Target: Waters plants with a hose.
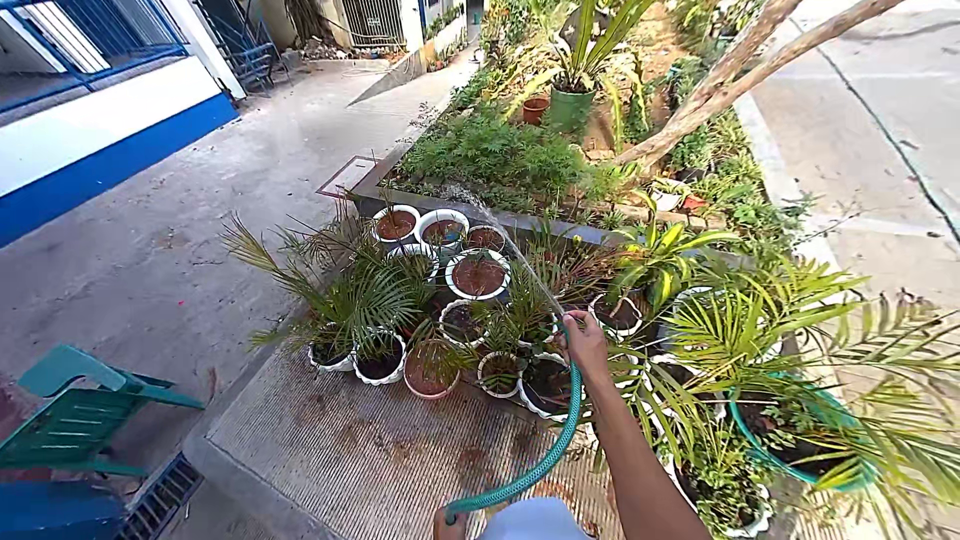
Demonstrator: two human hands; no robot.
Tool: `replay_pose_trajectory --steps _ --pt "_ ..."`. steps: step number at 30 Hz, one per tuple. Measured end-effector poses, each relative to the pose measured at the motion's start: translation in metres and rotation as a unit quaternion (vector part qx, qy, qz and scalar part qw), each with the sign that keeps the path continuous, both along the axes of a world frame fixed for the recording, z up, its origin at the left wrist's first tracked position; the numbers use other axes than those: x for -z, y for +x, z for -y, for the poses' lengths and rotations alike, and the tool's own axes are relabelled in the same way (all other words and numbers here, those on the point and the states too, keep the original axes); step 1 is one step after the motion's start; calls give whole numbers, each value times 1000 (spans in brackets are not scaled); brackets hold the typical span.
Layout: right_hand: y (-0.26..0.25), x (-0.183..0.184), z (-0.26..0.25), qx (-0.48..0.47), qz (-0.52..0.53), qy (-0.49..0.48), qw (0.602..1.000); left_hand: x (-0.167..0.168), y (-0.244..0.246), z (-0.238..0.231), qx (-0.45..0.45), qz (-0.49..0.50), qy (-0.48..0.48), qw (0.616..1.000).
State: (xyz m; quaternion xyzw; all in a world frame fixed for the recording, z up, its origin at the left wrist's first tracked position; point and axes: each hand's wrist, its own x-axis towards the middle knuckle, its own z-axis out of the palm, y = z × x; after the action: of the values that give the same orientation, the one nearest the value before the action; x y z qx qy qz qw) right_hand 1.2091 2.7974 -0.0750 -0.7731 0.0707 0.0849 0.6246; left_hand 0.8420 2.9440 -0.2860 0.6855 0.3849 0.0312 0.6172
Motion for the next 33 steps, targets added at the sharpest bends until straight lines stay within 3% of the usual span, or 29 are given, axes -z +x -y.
replay_pose_trajectory --steps 33 --pt "-2 4 38 63 -15 -42 997 5 24 -4 61 11 -20 998"
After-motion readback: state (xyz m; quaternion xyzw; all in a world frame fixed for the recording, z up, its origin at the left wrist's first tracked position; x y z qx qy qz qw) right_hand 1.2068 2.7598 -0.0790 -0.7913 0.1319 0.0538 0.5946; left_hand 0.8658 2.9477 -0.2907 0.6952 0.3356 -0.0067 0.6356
